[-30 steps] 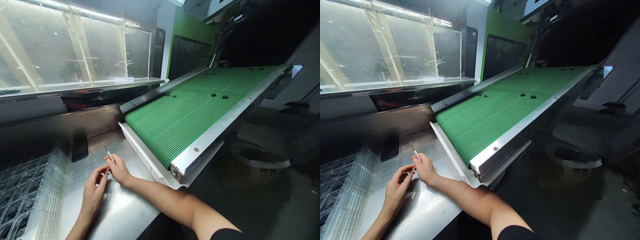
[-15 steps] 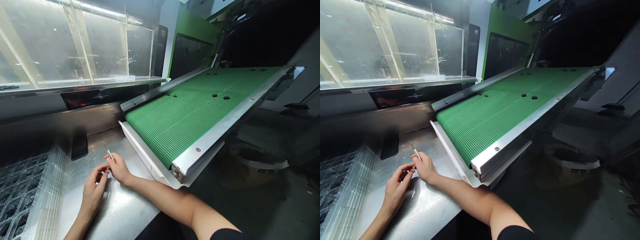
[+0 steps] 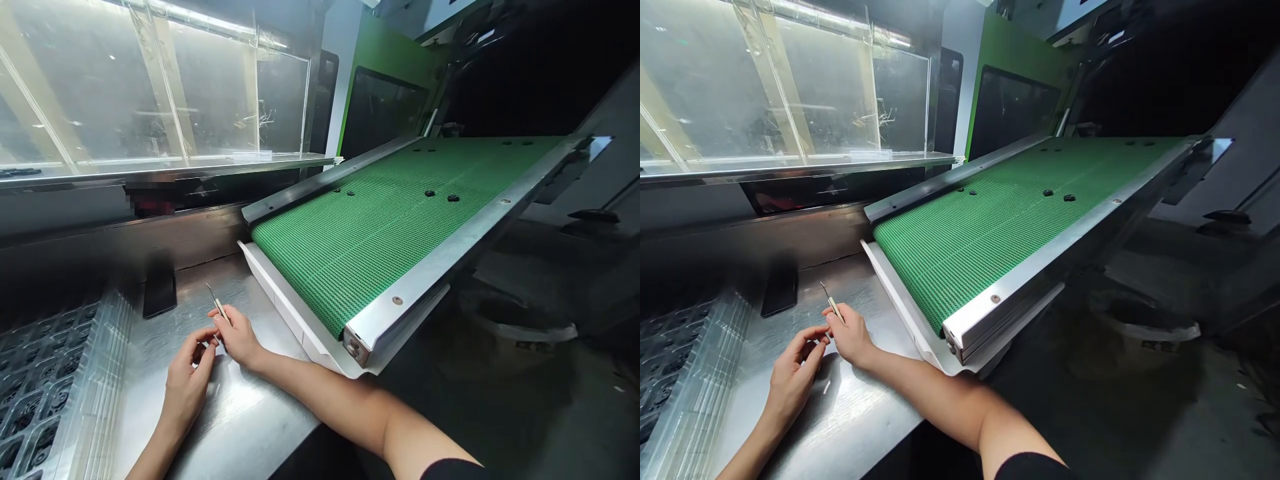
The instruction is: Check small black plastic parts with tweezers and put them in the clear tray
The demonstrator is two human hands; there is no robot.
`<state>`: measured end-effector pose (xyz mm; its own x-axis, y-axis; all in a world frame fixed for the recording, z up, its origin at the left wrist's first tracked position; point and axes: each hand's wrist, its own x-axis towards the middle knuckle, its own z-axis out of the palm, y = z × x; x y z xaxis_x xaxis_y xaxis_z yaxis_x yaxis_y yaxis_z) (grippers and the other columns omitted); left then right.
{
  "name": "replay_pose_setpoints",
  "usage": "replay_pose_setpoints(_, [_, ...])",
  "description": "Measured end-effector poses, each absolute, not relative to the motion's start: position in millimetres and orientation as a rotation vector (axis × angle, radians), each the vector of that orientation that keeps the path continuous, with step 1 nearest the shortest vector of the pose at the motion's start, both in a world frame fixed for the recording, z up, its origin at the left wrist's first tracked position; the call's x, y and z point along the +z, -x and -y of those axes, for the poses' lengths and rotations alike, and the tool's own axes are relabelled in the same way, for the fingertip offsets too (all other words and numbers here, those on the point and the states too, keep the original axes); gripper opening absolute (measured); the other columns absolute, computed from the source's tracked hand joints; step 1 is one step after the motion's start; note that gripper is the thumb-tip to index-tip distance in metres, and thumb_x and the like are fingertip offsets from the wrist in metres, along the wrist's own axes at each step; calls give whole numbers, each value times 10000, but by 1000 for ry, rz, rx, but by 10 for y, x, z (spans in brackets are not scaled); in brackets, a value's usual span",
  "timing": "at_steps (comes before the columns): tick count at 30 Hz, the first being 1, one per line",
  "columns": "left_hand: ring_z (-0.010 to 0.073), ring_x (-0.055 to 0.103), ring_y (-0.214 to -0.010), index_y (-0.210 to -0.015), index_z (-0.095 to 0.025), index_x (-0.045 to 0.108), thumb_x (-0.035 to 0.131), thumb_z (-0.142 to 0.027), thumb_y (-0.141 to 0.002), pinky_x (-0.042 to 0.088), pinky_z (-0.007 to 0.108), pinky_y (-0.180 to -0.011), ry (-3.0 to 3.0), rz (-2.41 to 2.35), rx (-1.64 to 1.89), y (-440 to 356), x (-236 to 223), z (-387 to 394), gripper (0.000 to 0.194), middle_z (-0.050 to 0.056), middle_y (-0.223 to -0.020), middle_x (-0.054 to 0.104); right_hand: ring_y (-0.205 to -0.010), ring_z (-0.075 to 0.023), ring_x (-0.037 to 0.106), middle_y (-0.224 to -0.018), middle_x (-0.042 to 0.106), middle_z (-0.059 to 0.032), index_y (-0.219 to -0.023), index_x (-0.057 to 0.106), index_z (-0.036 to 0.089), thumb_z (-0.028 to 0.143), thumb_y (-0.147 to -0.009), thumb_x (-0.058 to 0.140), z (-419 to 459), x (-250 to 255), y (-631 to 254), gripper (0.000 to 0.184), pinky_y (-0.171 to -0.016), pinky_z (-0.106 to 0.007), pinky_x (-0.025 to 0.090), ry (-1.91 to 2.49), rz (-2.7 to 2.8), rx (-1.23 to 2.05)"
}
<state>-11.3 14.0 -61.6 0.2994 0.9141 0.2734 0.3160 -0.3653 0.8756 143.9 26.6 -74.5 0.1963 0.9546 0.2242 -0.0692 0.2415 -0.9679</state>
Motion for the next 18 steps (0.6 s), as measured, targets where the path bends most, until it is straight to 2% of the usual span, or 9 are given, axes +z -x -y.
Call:
replay_pose_setpoints(4, [228, 690, -943, -1283, -209, 740, 651, -572, -1026, 521, 328, -816, -1859, -1109, 1055, 114, -616, -141, 454, 97, -1273, 767, -755, -147, 630, -818, 654, 18, -1161, 742, 211, 329, -1039, 574, -266, -743, -1442, 239, -693, -240, 491, 1060, 1113, 946])
replay_pose_setpoints(10, [257, 716, -999, -1256, -208, 756, 657, -578, -1009, 530, 334, -816, -1866, -1100, 1066, 105, -594, -145, 456, 104, -1262, 771, -751, -148, 643, -836, 667, 19, -1159, 742, 222, 348, -1048, 583, -243, -715, -1454, 231, -703, -249, 499, 1074, 1117, 951])
replay_pose_setpoints(18, [225, 700, -886, -1245, -206, 758, 671, -583, -995, 524, 334, -805, -1854, -1121, 1067, 114, -589, -160, 461, 92, -1206, 781, -727, -146, 619, -768, 631, 27, -1152, 743, 213, 325, -1041, 571, -231, -692, -1444, 233, -673, -239, 476, 1071, 1113, 959])
